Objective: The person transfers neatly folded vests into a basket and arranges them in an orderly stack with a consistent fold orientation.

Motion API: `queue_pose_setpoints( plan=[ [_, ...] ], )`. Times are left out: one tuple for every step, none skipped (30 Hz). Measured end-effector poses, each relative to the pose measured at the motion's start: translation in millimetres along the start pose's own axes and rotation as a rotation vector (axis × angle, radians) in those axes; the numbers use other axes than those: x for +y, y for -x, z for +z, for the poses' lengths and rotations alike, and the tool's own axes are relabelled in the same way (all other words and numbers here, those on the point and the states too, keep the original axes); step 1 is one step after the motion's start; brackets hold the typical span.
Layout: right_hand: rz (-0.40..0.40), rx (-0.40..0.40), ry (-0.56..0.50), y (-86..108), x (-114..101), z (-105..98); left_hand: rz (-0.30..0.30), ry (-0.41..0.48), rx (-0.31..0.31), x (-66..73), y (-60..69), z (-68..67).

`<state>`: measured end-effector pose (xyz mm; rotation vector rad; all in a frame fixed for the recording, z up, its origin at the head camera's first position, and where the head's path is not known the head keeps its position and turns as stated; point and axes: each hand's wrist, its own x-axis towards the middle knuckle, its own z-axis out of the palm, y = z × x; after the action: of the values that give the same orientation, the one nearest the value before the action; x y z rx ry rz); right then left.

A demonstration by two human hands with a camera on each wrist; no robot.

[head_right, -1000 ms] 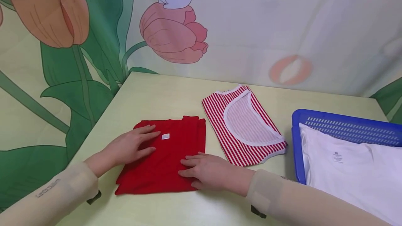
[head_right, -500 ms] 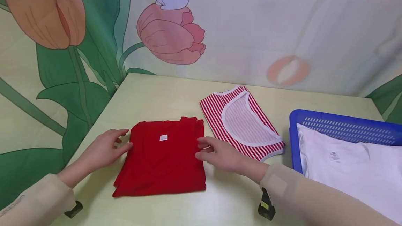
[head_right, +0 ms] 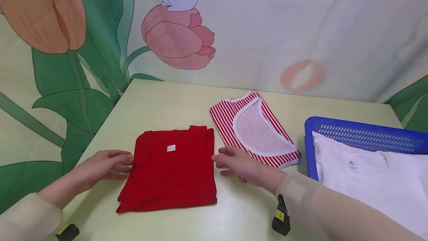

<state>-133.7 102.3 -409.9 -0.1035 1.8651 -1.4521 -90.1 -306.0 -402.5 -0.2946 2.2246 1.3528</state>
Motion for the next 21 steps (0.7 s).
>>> queue_pose_setpoints(
  plan=[
    [0.001,-0.004,-0.016,-1.2,0.8,0.1,-0.010,0.027,-0.009,-0.4,0.2,0.4],
    [0.003,-0.003,-0.030,-2.5,1.7,0.5,-0.017,0.054,-0.020,-1.0,0.4,0.9],
    [0.005,-0.004,-0.047,-4.1,2.4,0.9,-0.024,0.075,-0.027,-1.6,0.4,1.2],
    [0.005,-0.007,-0.064,-5.4,2.9,1.5,-0.032,0.093,-0.034,-1.9,0.2,1.4],
    [0.007,-0.012,-0.074,-6.8,3.0,2.0,-0.039,0.105,-0.039,-2.0,0.0,1.5],
    [0.010,-0.013,-0.080,-8.0,3.0,2.9,-0.043,0.113,-0.045,-2.0,-0.3,1.7],
    [0.010,-0.017,-0.090,-9.4,3.2,4.0,-0.045,0.120,-0.052,-1.9,-0.6,1.7],
    [0.007,-0.018,-0.102,-10.9,3.5,5.3,-0.048,0.128,-0.060,-1.8,-1.2,1.7],
    [0.001,-0.024,-0.111,-12.1,3.5,6.6,-0.051,0.135,-0.066,-1.4,-1.9,1.7],
    [-0.005,-0.028,-0.117,-13.3,3.5,7.8,-0.052,0.141,-0.071,-0.9,-2.6,1.9],
    [-0.006,-0.028,-0.124,-14.9,3.4,9.0,-0.054,0.149,-0.081,-0.4,-3.4,1.9],
    [-0.011,-0.028,-0.129,-16.6,3.5,10.4,-0.056,0.157,-0.095,-0.2,-4.5,1.7],
    [-0.017,-0.030,-0.135,-18.0,3.4,11.4,-0.058,0.167,-0.107,0.0,-5.6,1.3],
    [-0.019,-0.029,-0.140,-19.5,3.3,12.4,-0.060,0.173,-0.120,0.2,-6.7,0.8],
    [-0.021,-0.030,-0.144,-20.6,3.0,13.5,-0.065,0.176,-0.133,0.5,-7.7,0.3],
    [-0.020,-0.029,-0.146,-21.5,2.7,14.3,-0.068,0.178,-0.146,0.7,-8.8,-0.2],
    [-0.017,-0.027,-0.147,-22.3,2.2,15.3,-0.073,0.179,-0.160,0.8,-10.0,-0.8],
    [-0.017,-0.024,-0.147,-22.9,1.7,16.2,-0.076,0.181,-0.170,0.7,-11.1,-1.2],
    [-0.016,-0.018,-0.148,-23.4,1.0,17.1,-0.078,0.180,-0.175,0.8,-11.9,-1.2],
    [-0.013,-0.012,-0.149,-24.4,0.6,17.8,-0.081,0.179,-0.178,0.9,-12.7,-1.0],
    [-0.011,-0.007,-0.146,-25.2,0.0,18.8,-0.084,0.180,-0.180,0.9,-13.6,-0.6]
  ],
)
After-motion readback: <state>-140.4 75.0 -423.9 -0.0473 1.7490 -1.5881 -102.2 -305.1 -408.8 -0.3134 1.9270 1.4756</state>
